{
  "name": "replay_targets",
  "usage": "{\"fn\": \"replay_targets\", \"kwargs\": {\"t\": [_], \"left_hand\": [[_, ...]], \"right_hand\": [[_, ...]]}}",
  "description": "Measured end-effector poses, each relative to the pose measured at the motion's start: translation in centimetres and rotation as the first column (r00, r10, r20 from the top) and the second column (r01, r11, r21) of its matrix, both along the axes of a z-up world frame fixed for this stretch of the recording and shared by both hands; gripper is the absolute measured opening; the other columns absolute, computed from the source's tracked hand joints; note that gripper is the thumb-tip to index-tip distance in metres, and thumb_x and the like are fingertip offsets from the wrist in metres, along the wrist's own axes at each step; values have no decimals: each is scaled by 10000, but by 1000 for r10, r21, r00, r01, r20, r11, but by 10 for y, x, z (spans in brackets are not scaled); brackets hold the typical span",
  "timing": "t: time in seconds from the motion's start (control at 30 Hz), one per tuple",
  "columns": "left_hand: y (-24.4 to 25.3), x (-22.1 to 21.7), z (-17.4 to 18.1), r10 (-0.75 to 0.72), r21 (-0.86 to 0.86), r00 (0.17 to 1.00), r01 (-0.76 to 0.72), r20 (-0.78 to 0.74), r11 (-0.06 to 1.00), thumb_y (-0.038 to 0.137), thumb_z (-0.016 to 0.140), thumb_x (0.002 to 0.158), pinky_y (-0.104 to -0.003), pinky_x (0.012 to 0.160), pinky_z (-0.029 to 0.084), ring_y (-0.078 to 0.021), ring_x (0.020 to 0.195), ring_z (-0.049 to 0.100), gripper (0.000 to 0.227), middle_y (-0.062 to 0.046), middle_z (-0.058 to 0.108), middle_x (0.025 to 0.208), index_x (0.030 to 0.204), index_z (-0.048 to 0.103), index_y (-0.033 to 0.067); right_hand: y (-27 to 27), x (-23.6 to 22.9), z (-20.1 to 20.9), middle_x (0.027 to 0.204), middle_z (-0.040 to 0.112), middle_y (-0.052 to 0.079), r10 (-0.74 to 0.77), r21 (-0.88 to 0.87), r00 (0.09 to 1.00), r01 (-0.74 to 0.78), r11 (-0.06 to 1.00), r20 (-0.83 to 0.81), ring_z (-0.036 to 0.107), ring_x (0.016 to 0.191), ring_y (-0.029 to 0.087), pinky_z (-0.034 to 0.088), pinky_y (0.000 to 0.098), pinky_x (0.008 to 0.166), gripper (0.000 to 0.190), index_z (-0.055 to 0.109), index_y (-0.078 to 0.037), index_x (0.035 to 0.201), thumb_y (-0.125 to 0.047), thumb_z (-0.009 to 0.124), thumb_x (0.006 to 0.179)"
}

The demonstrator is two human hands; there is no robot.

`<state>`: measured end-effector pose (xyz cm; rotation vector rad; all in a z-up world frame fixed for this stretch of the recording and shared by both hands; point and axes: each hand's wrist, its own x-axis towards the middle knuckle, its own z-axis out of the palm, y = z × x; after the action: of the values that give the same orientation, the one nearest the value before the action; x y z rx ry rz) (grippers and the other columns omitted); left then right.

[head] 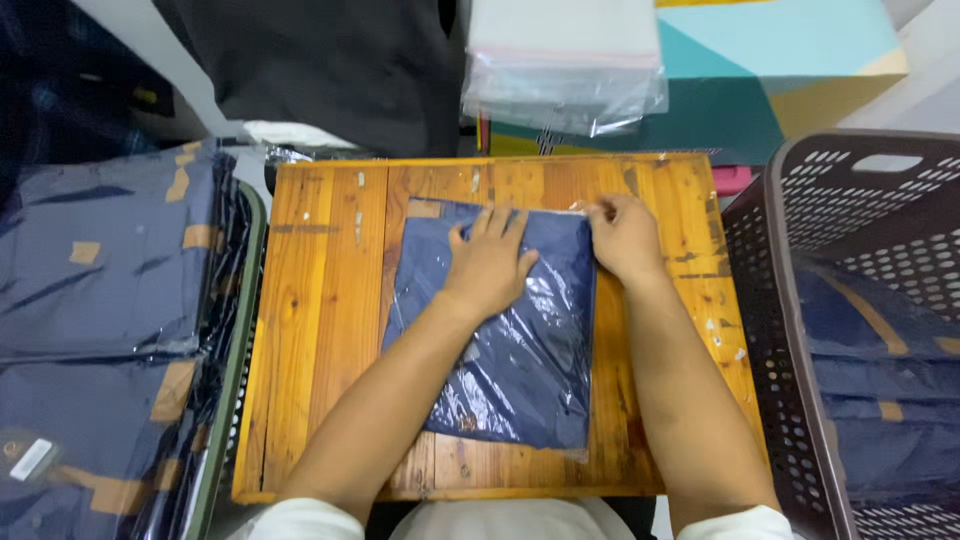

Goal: The person removes a folded blue shirt from a plastic bag, unfolds it entirely on a wooden table, and then begins to carefully refold the garment by aligning the seams and smoothing the fabric.

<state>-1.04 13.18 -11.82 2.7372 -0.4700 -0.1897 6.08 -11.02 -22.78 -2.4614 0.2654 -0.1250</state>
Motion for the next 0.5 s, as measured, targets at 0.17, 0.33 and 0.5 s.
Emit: {"fn": "replay_targets", "kwargs": {"t": [0.17,0.33,0.5], "left_hand": [[13,-14,-17,-52,-91,996,59,79,994,355,758,871,-634,1053,305,-309,1399,392,509,-61,520,1343,1318,627,149],[24,-40,-29,-183,-140,974,201,132,970,374,786,838,-553,1005,325,-285,1310,431,407,-18,542,1182,1167,647,179],[25,-47,-32,-198,-194,946,251,256,948,392,678,946,-523,980,315,-260,1249,453,229,7,555,1097,1087,680,212]], "right_hand": [[38,-50,111,909,756,68,77,373,977,2,928,-197,696,967,248,529,414,817,409,801,-141,1099,-491,742,894],[30,-57,154,883,703,134,417,531,815,-164,831,-402,624,917,268,487,356,816,367,821,-12,948,-360,713,904],[23,-31,127,981,793,173,541,433,692,-350,831,-478,703,964,273,542,378,862,297,825,-89,1095,-305,728,914]]}}
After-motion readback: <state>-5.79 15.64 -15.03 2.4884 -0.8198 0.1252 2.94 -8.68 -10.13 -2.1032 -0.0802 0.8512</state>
